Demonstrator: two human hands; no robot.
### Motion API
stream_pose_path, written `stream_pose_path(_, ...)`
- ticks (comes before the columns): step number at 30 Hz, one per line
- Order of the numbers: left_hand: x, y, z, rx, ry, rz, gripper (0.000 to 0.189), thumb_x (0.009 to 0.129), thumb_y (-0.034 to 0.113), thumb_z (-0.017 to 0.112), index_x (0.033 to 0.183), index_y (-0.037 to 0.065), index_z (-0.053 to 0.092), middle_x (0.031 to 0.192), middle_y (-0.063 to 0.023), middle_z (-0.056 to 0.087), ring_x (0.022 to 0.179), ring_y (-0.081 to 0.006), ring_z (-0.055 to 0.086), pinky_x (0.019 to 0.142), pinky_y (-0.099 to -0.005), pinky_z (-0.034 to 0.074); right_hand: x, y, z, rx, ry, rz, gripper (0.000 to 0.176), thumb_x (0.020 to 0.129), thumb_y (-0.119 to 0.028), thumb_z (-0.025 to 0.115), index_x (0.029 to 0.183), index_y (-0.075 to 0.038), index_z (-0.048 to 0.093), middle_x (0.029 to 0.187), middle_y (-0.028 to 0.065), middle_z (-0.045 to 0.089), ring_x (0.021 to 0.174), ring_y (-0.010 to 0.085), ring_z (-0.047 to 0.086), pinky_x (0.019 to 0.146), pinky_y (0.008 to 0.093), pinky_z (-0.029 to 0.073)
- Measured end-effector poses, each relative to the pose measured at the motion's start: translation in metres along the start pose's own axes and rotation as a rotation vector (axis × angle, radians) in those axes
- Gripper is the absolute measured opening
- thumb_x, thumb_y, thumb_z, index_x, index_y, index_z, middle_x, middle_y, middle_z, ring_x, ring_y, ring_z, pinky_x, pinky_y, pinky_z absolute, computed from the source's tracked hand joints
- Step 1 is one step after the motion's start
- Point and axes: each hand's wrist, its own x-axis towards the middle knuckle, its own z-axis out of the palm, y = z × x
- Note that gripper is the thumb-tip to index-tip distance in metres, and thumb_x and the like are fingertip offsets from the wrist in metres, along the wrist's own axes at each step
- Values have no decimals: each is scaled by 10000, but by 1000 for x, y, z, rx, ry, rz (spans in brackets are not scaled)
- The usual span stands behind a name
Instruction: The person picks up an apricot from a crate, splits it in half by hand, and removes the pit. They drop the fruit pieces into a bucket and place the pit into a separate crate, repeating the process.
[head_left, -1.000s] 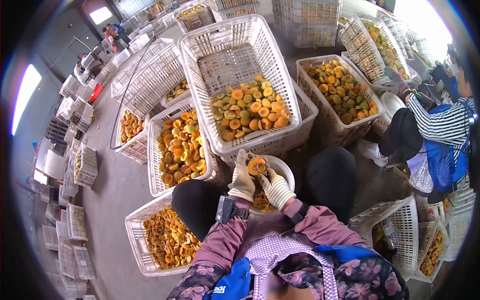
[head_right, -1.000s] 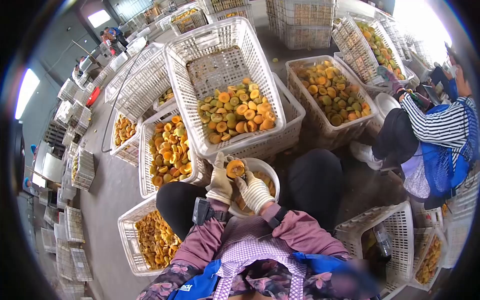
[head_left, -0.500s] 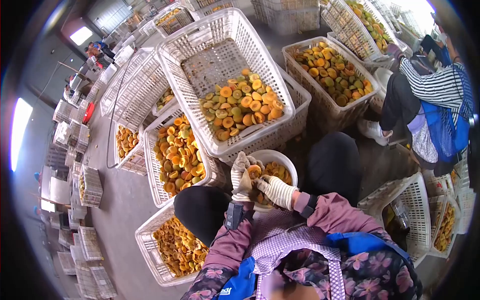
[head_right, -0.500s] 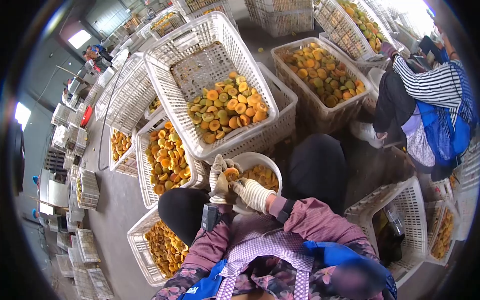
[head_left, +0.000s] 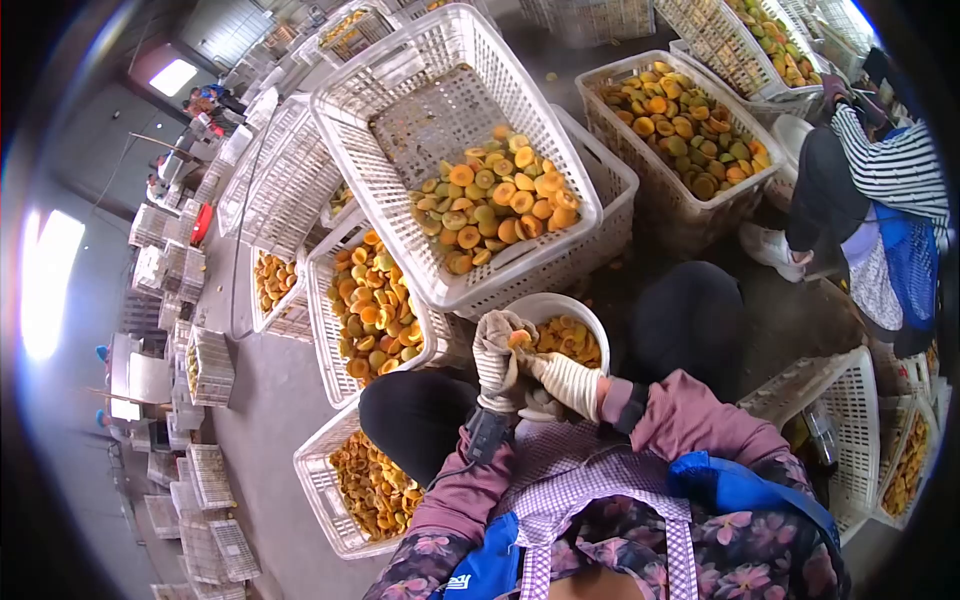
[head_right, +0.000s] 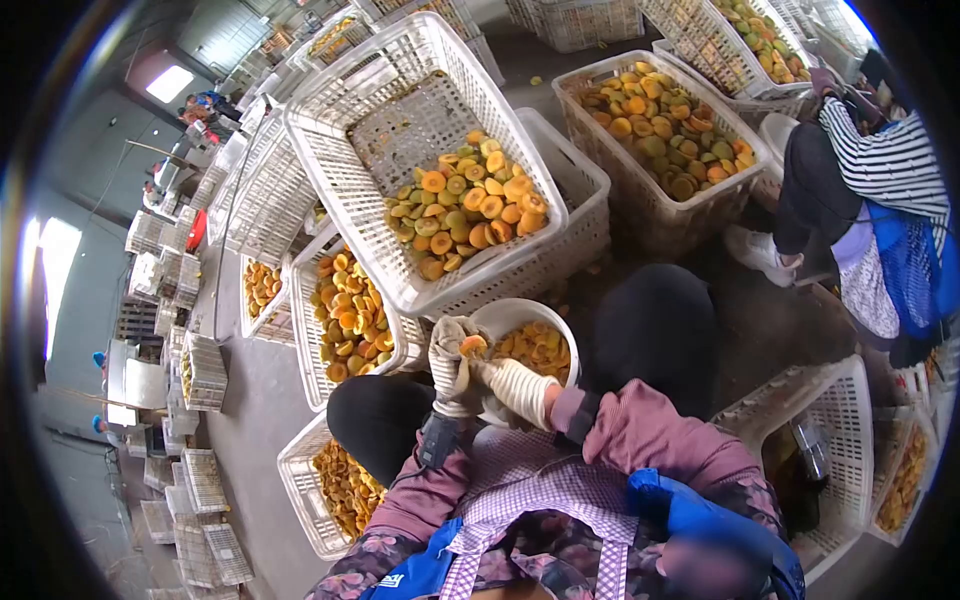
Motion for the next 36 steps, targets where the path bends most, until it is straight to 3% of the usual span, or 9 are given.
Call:
stream_pose_path(7,3,-3,-2,39,12,-121,221,894,275,554,899,59,509,796,-40,519,724,-159,538,667,-299,461,-1,1,-13,239,-186,103,342,916,-390,452,942,-71,572,584,28,509,381,130,406,351,271,311)
stream_pose_path(12,-1,2,21,166,131,-24,229,851,263,609,816,54,521,751,-36,521,700,-151,526,643,-298,458,43,55,-12,-415,268,-494,413,911,-398,446,1037,-17,542,762,111,590,671,239,580,606,347,464)
stream_pose_path(14,1,1,10,103,63,-94,230,850,264,612,814,56,522,747,-33,519,694,-150,525,629,-299,458,13,14,-11,138,-117,151,466,911,-395,450,1114,19,513,898,150,603,887,273,578,785,350,443)
stream_pose_path(18,0,13,12,74,29,-205,219,836,252,632,813,58,533,743,-25,515,681,-157,522,595,-302,455,53,71,-3,-113,57,-358,393,906,-430,450,936,-55,564,641,57,546,523,185,519,486,319,413)
stream_pose_path(21,-3,4,10,75,44,-167,218,847,255,620,861,54,536,730,-33,515,682,-165,530,613,-307,465,0,1,-9,121,-182,129,396,911,-413,446,912,-36,568,628,46,533,511,168,490,481,311,401)
stream_pose_path(26,-1,11,0,195,-22,-140,337,864,281,593,1068,39,477,841,-78,565,691,-185,570,627,-316,484,39,58,-1,-132,208,-540,404,850,-524,506,881,-127,573,558,14,479,417,118,413,386,286,305)
stream_pose_path(29,5,30,12,277,-188,-559,272,849,259,613,953,12,566,830,-90,602,635,-156,581,607,-281,484,-14,2,-6,101,-273,228,342,858,-499,521,809,-160,538,512,-30,452,354,97,378,312,229,273)
stream_pose_path(33,7,29,-24,528,119,-2,357,877,360,532,989,23,570,928,-80,603,837,-189,604,693,-311,499,-32,-17,4,182,-236,223,385,851,-537,498,797,-157,531,487,-19,436,337,106,365,294,238,246)
stream_pose_path(36,61,76,-19,-729,270,217,503,881,474,447,1087,20,513,1064,-115,558,1041,-253,541,774,-356,494,-14,5,7,272,-57,171,381,879,-513,448,716,-172,495,457,-14,401,332,119,341,315,264,243)
